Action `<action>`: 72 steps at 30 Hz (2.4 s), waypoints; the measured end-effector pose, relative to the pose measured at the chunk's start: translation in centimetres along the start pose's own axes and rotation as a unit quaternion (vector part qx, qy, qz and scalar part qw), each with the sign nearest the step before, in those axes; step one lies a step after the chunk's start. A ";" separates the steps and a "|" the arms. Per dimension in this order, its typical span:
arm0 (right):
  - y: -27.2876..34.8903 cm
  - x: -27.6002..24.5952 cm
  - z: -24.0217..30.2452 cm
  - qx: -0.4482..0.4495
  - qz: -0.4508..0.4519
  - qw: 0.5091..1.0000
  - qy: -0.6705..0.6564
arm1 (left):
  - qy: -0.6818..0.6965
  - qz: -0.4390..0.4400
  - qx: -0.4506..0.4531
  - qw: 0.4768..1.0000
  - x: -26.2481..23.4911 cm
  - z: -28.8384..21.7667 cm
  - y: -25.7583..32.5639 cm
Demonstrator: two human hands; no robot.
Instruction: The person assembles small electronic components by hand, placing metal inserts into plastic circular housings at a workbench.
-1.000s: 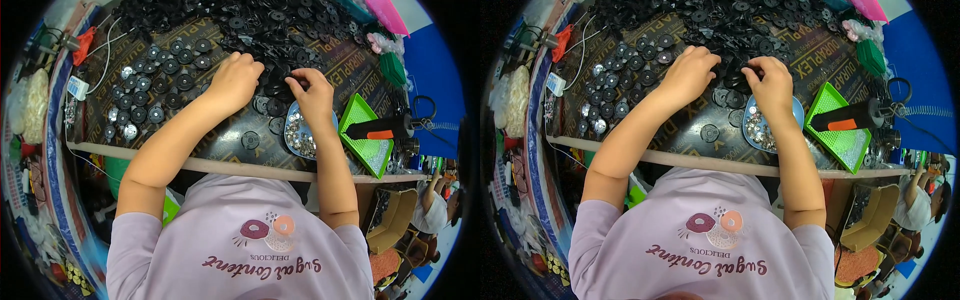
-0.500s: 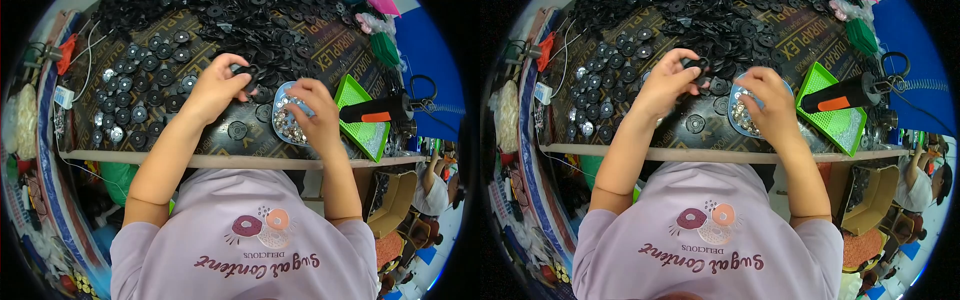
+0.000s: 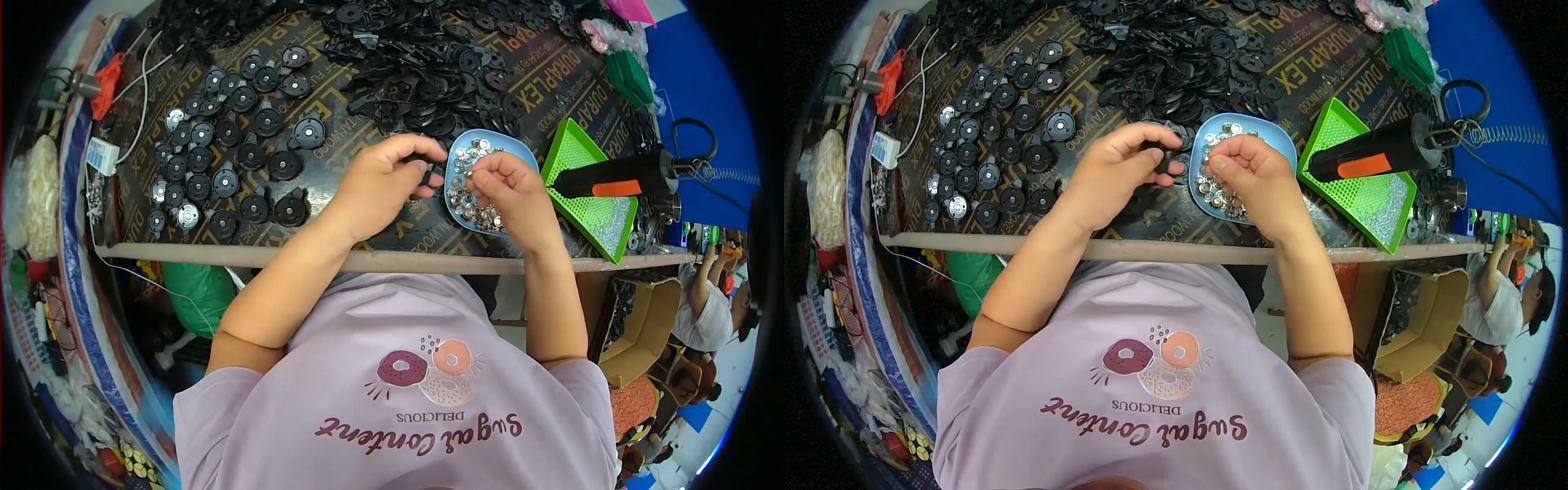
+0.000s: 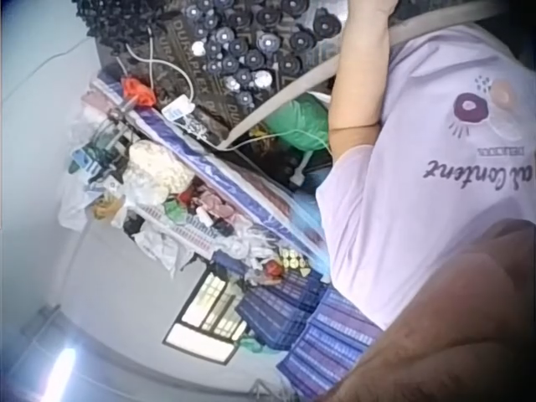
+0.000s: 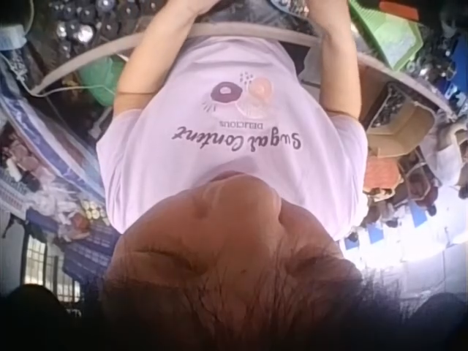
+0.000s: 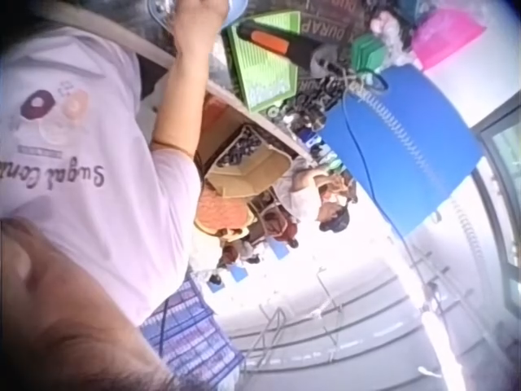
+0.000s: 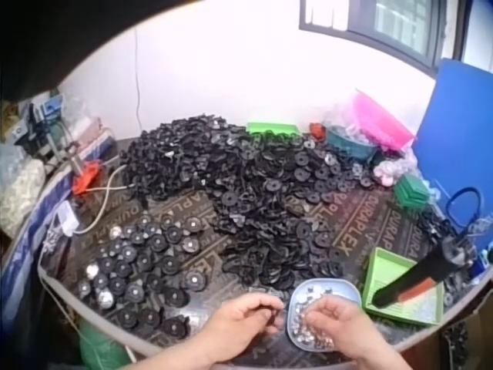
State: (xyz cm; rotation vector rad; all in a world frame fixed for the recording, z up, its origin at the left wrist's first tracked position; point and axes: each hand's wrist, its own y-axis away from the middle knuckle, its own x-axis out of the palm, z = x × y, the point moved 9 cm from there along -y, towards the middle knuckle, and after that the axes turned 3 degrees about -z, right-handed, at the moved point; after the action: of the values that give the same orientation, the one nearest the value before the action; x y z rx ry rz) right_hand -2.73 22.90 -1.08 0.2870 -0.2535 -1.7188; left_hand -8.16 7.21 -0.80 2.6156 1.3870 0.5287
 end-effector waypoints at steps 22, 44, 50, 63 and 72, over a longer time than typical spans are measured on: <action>0.0 2.5 2.3 -0.184 -0.109 0.977 0.005 | -0.009 -0.009 0.044 0.999 0.7 -1.1 0.5; -2.5 1.4 7.7 -0.355 -0.166 0.835 0.386 | 0.094 -0.062 -0.036 0.993 -3.5 1.0 -0.1; -0.4 9.1 6.3 -0.345 0.150 0.834 0.405 | 0.083 -0.112 0.006 0.990 -6.3 -0.8 1.0; 0.7 13.4 2.7 -0.279 0.186 0.807 0.486 | 0.113 -0.093 0.002 0.989 -7.9 -0.6 2.0; -0.3 13.8 1.9 -0.217 0.207 0.802 0.516 | 0.164 -0.075 -0.012 0.983 -8.1 -0.6 2.4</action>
State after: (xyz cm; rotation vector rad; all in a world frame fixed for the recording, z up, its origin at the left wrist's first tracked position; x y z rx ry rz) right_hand -5.78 9.34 0.02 0.7161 0.8234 -0.9415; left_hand -10.68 -0.81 -1.52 2.4587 1.6388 0.9834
